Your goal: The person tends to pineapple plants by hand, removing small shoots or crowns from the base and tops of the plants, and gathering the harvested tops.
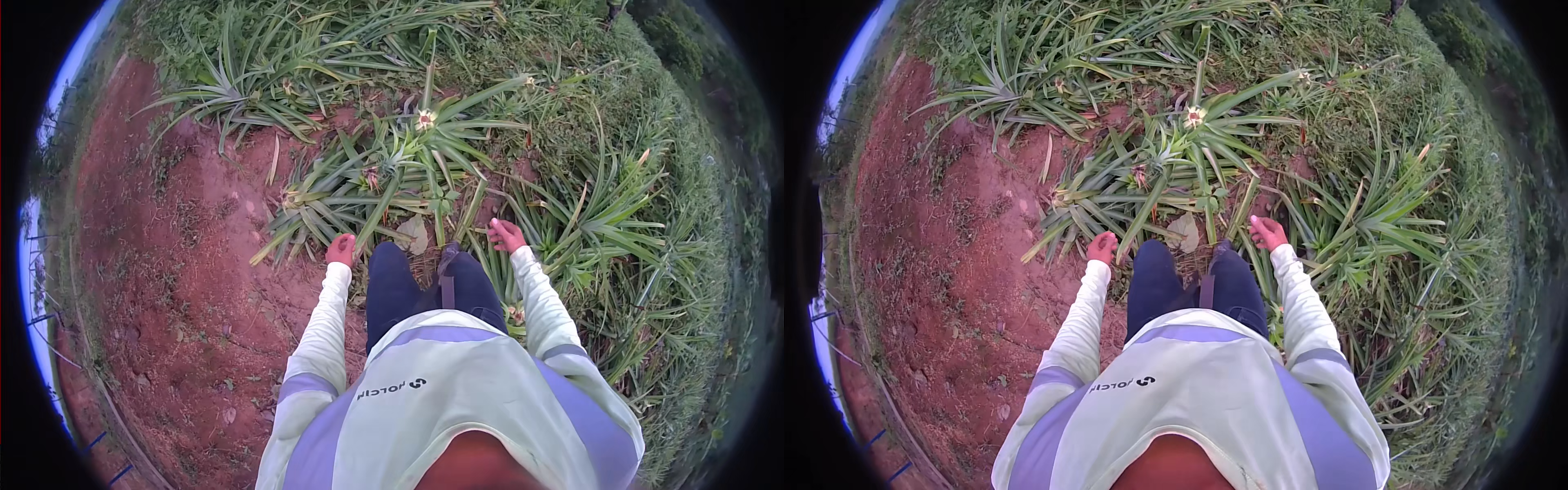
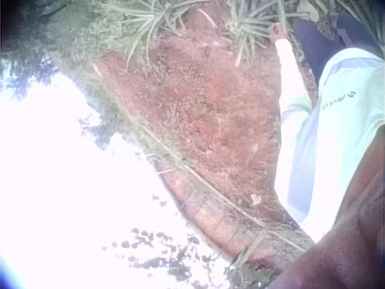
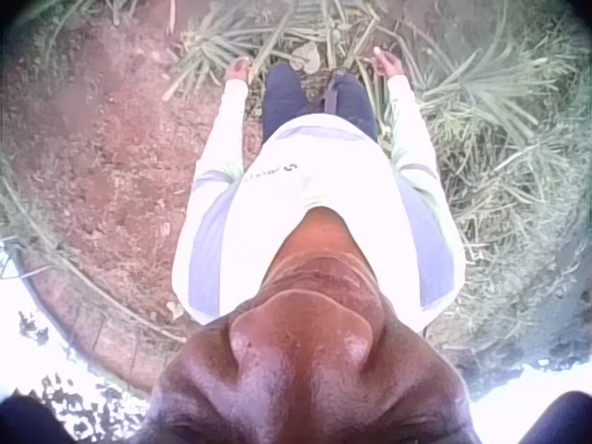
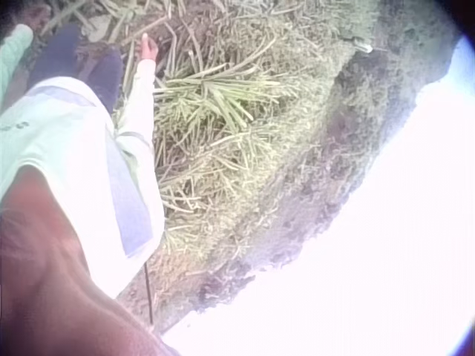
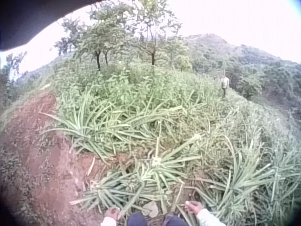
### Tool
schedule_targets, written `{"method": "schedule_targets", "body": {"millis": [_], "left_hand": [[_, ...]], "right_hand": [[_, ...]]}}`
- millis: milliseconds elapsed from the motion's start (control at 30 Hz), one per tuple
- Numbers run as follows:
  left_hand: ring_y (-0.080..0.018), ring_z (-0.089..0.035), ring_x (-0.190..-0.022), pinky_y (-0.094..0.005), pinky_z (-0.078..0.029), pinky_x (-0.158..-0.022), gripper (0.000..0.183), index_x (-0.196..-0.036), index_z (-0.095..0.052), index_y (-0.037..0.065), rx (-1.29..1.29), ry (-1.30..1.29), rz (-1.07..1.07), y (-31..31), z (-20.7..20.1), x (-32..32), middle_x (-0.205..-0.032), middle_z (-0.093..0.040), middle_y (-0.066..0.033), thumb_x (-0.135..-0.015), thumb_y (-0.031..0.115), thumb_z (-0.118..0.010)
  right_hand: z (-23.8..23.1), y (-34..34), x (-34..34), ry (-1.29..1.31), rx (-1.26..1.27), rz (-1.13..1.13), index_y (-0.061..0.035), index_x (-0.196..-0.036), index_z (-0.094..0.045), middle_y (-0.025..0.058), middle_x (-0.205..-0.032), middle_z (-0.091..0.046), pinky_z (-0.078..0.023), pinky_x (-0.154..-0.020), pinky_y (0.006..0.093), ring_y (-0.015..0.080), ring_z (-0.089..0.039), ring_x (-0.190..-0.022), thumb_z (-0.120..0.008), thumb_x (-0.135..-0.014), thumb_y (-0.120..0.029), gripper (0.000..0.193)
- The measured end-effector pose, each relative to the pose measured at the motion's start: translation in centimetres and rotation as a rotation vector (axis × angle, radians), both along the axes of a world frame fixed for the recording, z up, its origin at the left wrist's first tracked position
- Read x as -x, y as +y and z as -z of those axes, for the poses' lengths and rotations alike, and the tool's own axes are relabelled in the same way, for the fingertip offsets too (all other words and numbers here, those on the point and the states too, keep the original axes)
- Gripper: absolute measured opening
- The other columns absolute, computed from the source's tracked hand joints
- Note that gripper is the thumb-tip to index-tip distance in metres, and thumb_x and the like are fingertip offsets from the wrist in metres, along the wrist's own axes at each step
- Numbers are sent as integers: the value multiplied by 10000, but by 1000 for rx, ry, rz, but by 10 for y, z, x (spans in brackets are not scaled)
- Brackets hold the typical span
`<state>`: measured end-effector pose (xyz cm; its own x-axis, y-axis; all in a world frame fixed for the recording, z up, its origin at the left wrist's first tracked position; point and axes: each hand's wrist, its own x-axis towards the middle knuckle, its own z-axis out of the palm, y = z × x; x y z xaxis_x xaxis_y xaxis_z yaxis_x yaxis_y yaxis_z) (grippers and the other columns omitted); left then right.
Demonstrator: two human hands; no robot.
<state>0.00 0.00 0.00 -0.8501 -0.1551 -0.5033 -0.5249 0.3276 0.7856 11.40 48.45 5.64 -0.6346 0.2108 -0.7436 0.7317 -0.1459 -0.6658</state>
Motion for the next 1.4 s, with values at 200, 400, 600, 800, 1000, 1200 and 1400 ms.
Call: {"method": "schedule_targets", "body": {"millis": [200,400,600,800,1000,1200,1400], "left_hand": [[-159,-674,-802,-311,-543,-753,350,-1105,-681,43,37,100,-2,44,10,57,-901,-718,-97,-869,293,-745],[-142,-662,-838,-289,-529,-798,394,-1167,-645,18,220,81,175,83,88,145,-954,-712,-103,-869,256,-741],[-258,-671,-896,-381,-531,-843,451,-1195,-620,17,450,203,324,87,200,221,-1041,-686,-166,-854,288,-737],[-375,-588,-1045,-474,-458,-934,470,-1186,-617,32,571,316,492,101,261,259,-1167,-619,-205,-822,302,-741],[-328,-600,-970,-413,-427,-887,339,-1051,-679,60,749,392,587,99,287,266,-1031,-676,-139,-796,269,-757],[-325,-595,-913,-416,-433,-869,261,-1018,-696,65,775,401,654,102,289,269,-976,-689,-137,-814,225,-731],[-344,-582,-870,-409,-448,-844,242,-1018,-724,62,776,457,598,97,287,264,-936,-701,-136,-815,193,-718]], "right_hand": [[36,-31,135,89,-5,-243,-91,-1096,-672,13,-925,-675,-502,-670,277,119,-619,-801,-703,-846,-550,523],[150,-77,244,93,-125,-338,-22,-1125,-659,99,-956,-688,-506,-848,333,211,-642,-914,-771,-759,-567,666],[245,-116,324,89,-360,-388,43,-1280,-544,156,-1038,-667,-500,-870,351,248,-643,-977,-758,-744,-614,874],[317,-133,357,60,-342,-262,56,-1286,-537,232,-1081,-665,-500,-906,379,316,-655,-1015,-767,-730,-591,884],[346,-162,379,-23,-403,-301,-20,-1191,-654,220,-1103,-690,-475,-959,460,405,-634,-1067,-730,-812,-423,558],[366,-162,379,27,-472,-136,-5,-985,-720,171,-906,-735,-552,-817,439,356,-703,-870,-718,-848,-312,336],[355,-171,359,-40,-120,152,72,-888,-687,127,-813,-727,-576,-520,297,159,-674,-606,-651,-913,-122,199]]}}
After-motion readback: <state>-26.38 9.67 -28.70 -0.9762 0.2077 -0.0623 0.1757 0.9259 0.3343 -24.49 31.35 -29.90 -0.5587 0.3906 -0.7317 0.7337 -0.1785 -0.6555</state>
